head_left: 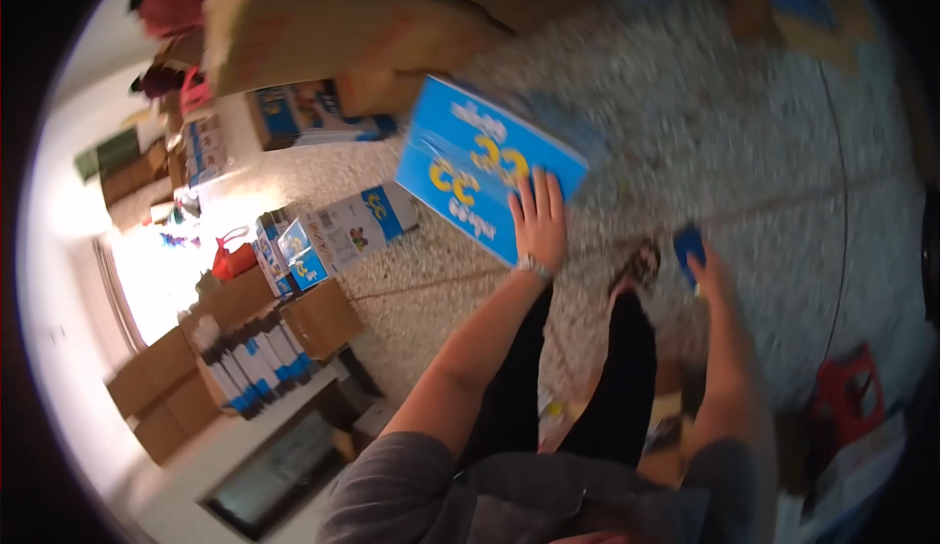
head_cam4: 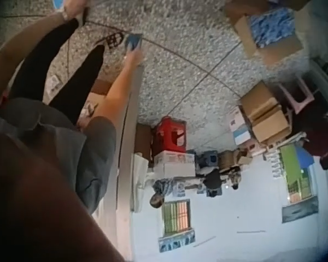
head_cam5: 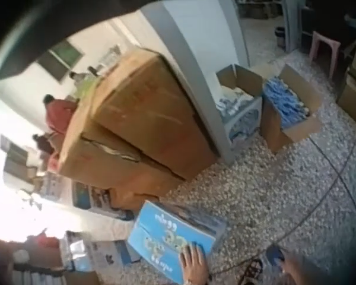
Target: Assembling cardboard boxes and filling them with product packages.
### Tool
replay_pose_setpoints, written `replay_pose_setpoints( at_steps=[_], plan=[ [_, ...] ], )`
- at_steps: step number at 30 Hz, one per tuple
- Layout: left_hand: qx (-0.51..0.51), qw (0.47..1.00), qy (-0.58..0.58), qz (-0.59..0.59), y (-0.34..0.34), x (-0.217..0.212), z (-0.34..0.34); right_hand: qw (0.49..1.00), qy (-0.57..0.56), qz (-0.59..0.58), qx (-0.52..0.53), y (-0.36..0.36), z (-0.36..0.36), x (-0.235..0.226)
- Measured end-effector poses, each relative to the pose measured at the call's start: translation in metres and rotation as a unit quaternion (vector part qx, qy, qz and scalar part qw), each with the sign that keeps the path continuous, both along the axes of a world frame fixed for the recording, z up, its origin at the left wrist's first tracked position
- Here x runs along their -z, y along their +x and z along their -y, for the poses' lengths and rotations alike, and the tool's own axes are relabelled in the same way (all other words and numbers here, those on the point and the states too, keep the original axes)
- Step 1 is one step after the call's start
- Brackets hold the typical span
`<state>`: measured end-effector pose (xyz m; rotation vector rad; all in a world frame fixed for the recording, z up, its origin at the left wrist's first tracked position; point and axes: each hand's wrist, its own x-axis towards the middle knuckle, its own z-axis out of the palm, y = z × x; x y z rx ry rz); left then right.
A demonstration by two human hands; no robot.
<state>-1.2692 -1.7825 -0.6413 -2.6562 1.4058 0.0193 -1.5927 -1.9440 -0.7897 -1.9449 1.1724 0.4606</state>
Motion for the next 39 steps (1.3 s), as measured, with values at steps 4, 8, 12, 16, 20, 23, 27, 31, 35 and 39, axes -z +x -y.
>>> replay_pose_setpoints(
  at_steps=[4,8,12,16,20,23,27,31,35,39],
  plan=[
    [0.092,0.992,0.052,-0.073,0.037,-0.017,-0.087,1.0,0.018,0.019,0.015,-0.014,0.008,-0.057],
    [0.166,0.964,0.179,-0.11,0.101,-0.053,-0.194,1.0,-0.005,0.027,0.003,0.019,0.014,-0.143],
    [0.145,0.962,0.166,-0.164,0.12,-0.075,-0.23,0.987,-0.052,0.138,0.06,0.093,0.013,-0.25],
    [0.046,0.967,-0.016,-0.251,0.105,-0.081,-0.173,0.912,-0.211,0.351,0.025,0.262,0.028,-0.396],
    [0.179,0.939,-0.024,-0.293,0.115,-0.074,-0.111,0.826,-0.346,0.44,-0.056,0.443,0.064,-0.51],
    [0.39,0.881,0.195,-0.184,0.13,-0.063,-0.096,0.821,-0.457,0.322,-0.119,0.558,0.095,-0.527],
    [0.513,0.758,0.384,-0.12,0.137,-0.056,-0.099,0.773,-0.579,0.172,-0.194,0.633,0.131,-0.529],
    [0.261,0.939,0.146,-0.17,0.109,0.072,-0.266,0.782,-0.563,0.17,-0.208,0.686,0.106,-0.478],
    [0.423,0.85,0.288,-0.122,0.156,0.007,-0.281,0.692,-0.681,0.141,-0.195,0.67,0.096,-0.489],
    [0.397,0.873,0.189,-0.21,0.171,0.012,-0.32,0.564,-0.585,0.474,-0.339,0.671,-0.006,-0.504]
  ],
)
